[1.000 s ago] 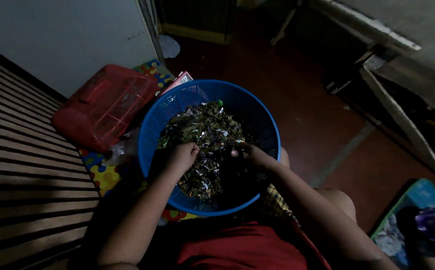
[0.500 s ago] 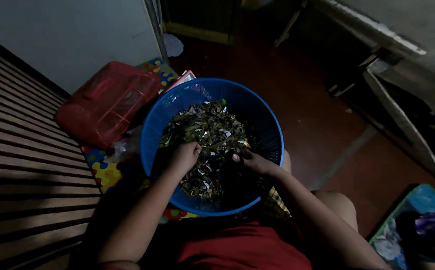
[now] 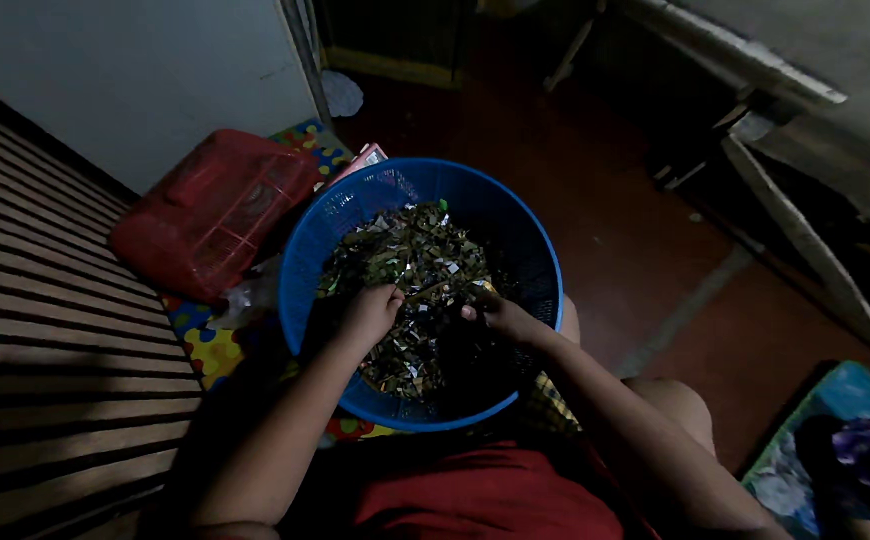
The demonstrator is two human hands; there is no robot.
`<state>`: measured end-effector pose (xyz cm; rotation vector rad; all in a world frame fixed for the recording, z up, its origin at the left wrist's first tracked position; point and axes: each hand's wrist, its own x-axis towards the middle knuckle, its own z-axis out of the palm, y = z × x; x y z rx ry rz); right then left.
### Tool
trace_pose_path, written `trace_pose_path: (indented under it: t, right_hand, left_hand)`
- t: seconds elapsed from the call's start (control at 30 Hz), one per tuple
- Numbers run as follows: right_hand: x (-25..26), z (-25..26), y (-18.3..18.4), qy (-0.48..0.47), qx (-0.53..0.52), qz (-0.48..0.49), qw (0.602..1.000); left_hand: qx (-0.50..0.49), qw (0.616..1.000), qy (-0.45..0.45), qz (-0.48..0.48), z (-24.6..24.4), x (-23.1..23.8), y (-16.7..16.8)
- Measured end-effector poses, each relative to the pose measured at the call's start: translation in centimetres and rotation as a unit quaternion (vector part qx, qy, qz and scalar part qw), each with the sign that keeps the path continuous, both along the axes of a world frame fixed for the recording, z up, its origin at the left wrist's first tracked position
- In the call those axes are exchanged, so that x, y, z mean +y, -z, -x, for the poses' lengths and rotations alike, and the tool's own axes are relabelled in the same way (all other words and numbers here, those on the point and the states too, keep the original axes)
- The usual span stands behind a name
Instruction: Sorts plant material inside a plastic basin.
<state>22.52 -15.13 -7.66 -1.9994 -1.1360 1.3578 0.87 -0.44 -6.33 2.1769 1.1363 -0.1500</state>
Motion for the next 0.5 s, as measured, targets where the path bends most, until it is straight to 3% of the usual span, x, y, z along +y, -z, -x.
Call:
trace_pose_path:
  t: [0.23, 0.37, 0.5]
  right_hand:
    - [0.4, 0.3, -0.2, -0.032, 0.016, 0.050, 0.998]
    - [1.3, -0.1, 0.0, -0.032, 0.019, 0.027, 0.999]
    - [1.0, -0.7, 0.2, -0.056, -0.045, -0.007, 0.997]
  left_hand:
    - [0.002, 1.000, 0.011, -0.001, -0.1, 0.0, 0.3]
    - [0.005, 1.000, 0.022, -0.007, -0.1, -0.1, 0.2]
    - [0.008, 1.000, 0.023, -0.007, -0.3, -0.1, 0.1]
